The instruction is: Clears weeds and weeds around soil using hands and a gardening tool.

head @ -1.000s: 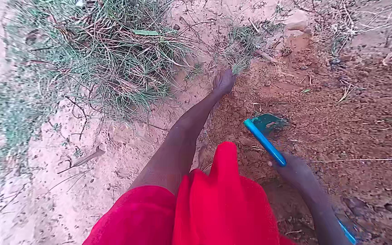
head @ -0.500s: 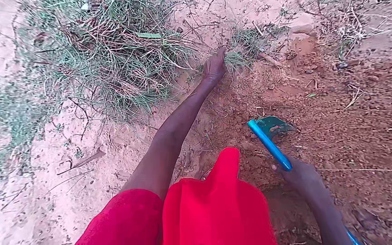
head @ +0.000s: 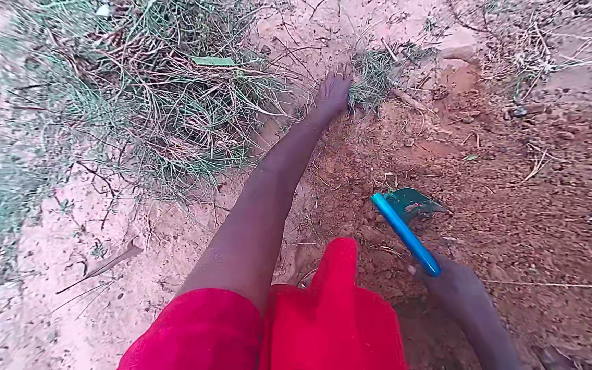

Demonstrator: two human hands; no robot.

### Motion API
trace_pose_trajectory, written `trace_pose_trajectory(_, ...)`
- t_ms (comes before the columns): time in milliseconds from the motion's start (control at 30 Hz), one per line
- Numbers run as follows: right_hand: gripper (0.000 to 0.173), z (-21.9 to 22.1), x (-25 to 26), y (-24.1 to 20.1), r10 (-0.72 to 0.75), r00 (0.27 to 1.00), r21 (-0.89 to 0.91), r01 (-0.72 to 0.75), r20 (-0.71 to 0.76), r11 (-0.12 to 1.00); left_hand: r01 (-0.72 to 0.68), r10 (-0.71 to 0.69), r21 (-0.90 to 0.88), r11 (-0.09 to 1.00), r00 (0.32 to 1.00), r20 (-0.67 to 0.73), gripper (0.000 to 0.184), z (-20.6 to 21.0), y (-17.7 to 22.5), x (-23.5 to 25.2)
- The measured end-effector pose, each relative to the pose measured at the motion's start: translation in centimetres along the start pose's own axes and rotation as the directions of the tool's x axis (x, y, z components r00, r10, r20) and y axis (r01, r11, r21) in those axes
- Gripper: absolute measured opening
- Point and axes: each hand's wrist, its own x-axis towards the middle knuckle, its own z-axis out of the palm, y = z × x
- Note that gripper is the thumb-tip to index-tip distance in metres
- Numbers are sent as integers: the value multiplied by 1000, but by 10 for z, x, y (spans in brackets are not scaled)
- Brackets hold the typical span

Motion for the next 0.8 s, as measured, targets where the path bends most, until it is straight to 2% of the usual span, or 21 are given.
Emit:
trace_pose_trajectory(67,34,0,-1,0,7,1000,-4,-7,-4,1000,-175,185,82,981,973,-139,36,23,-12,-18)
trace_pose_trajectory(133,35,2,-1,1,2,1000,-4,-2,-5,1000,-320,332,89,943,917,-221,38,33,-25,-26)
trace_pose_trajectory(200,34,4,0,1,-12,1000,-10,11,-8,1000,-416,404,29,909,861,-309,33,41,-35,-21)
trace_pose_trajectory(267,33,4,-1,1,-20,1000,-10,20,-20,1000,-436,379,-67,897,840,-389,28,44,-35,-8)
trace_pose_trajectory(333,34,5,-1,1,-21,999,-8,21,-23,1000,-305,217,-237,922,917,-334,35,32,-21,-3)
trace_pose_trajectory(367,34,5,-2,2,-25,999,-1,25,-29,1000,-189,108,-362,913,967,-232,43,21,-13,-1)
trace_pose_trajectory(433,38,8,-2,2,-29,999,1,29,-34,1000,-30,-26,-508,861,994,-102,44,3,-6,4)
trace_pose_trajectory(567,39,13,1,5,-43,998,10,43,-37,999,56,-73,-474,879,997,-17,43,-8,-1,7)
trace_pose_trajectory(667,42,17,1,6,-26,999,12,26,-37,1000,107,-129,-489,866,992,-11,42,0,4,-4)
trace_pose_trajectory(800,41,19,0,4,-42,997,13,43,-57,999,102,-88,-471,876,995,51,39,12,14,-51)
